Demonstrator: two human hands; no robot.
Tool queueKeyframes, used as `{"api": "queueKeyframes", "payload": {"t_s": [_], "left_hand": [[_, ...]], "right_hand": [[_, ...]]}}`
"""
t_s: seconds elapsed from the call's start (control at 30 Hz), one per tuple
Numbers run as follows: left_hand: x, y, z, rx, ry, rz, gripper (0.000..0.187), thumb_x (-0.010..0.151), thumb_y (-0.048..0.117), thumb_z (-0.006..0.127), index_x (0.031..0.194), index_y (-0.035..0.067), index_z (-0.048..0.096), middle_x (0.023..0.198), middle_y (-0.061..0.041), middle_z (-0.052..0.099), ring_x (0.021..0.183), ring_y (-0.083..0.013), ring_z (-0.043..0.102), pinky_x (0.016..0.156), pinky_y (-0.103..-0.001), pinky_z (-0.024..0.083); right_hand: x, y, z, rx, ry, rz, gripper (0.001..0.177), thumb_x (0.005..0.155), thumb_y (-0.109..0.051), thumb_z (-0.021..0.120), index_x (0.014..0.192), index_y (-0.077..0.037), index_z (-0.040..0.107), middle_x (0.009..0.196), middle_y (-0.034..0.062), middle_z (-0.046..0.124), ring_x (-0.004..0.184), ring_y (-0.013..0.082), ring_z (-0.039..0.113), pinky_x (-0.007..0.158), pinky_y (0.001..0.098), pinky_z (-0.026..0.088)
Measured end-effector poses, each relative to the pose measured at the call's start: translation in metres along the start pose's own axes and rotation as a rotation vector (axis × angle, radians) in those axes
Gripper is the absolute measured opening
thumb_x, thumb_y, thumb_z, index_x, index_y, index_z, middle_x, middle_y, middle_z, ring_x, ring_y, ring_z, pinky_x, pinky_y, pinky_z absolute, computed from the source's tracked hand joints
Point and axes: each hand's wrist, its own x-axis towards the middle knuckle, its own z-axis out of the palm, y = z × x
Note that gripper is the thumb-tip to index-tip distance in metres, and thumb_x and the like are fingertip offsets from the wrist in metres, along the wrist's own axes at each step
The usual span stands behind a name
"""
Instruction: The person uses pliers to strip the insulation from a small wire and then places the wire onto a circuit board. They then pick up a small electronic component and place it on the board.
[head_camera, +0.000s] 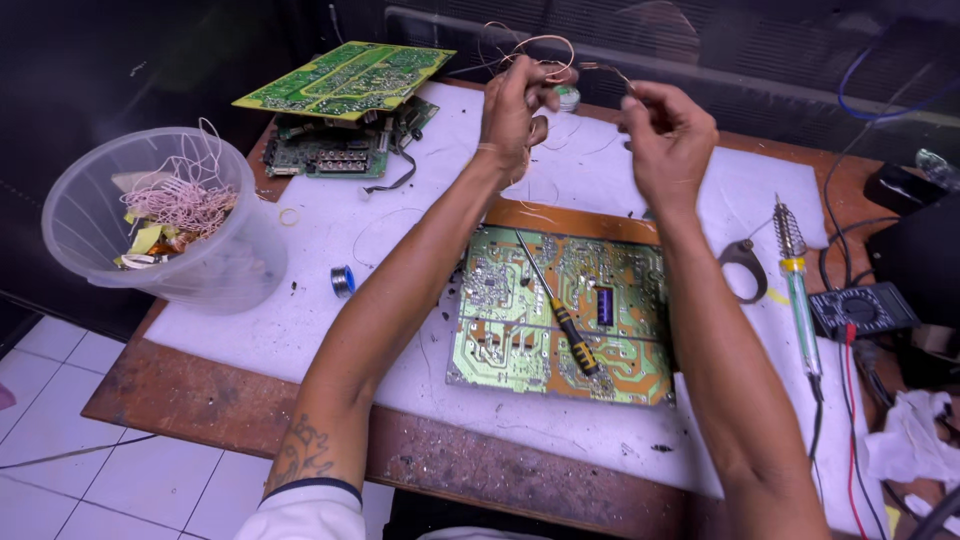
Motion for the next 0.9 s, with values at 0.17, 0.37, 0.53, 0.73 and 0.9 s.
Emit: {"api": "queueKeyframes", "payload": {"t_s": [0.17, 0.37, 0.53, 0.73, 0.9], "left_hand": [[-0.02, -0.015, 0.034, -0.177, 0.013, 0.079, 0.032, 0.08, 0.023, 0.043, 0.089, -0.001, 0.062, 0.098, -0.016, 0.066, 0.082, -0.0165, 0.06, 0.067, -0.029, 0.05], [-0.059, 0.004, 0.059, -0.302, 0.145, 0.177, 0.028, 0.077, 0.015, 0.044, 0.052, 0.018, 0.032, 0.045, 0.004, 0.028, 0.044, -0.0072, 0.029, 0.053, -0.028, 0.044], [-0.078, 0.034, 0.063, -0.674, 0.094, 0.153, 0.022, 0.072, 0.029, 0.042, 0.056, 0.019, 0.03, 0.043, 0.007, 0.018, 0.039, -0.0076, 0.015, 0.037, -0.026, 0.023], [-0.095, 0.063, 0.064, -0.686, 0.066, 0.39, 0.03, 0.084, 0.032, 0.033, 0.059, 0.015, 0.029, 0.05, 0.005, 0.013, 0.043, -0.0073, 0.01, 0.028, -0.021, 0.009], [-0.13, 0.032, 0.092, -0.717, -0.069, 0.103, 0.025, 0.08, 0.028, 0.037, 0.062, 0.016, 0.027, 0.049, 0.005, 0.009, 0.041, -0.0069, 0.007, 0.027, -0.021, 0.005]], "right_hand": [[-0.026, -0.055, 0.009, -0.027, -0.006, -0.213, 0.017, 0.086, 0.002, 0.062, 0.102, -0.002, 0.063, 0.083, 0.0118, 0.063, 0.068, 0.0132, 0.056, 0.056, 0.0218, 0.05], [-0.047, -0.067, -0.012, -0.349, -0.268, -0.343, 0.015, 0.082, -0.009, 0.055, 0.094, -0.005, 0.063, 0.073, 0.0074, 0.051, 0.064, 0.0243, 0.048, 0.054, 0.0359, 0.035], [-0.072, -0.109, -0.045, 0.039, -0.19, -0.146, 0.025, 0.096, -0.005, 0.047, 0.121, -0.001, 0.047, 0.122, 0.0147, 0.05, 0.113, 0.0221, 0.048, 0.097, 0.0305, 0.039], [-0.146, -0.106, -0.076, 0.232, -0.444, 0.329, 0.091, 0.068, -0.025, 0.062, 0.138, -0.006, 0.007, 0.145, 0.0162, 0.017, 0.135, 0.0263, 0.017, 0.109, 0.0353, 0.014], [-0.134, -0.103, -0.043, 0.506, -0.291, 0.429, 0.089, 0.072, -0.016, 0.064, 0.138, -0.004, 0.006, 0.138, 0.0166, 0.024, 0.125, 0.023, 0.03, 0.102, 0.0336, 0.029]]}}
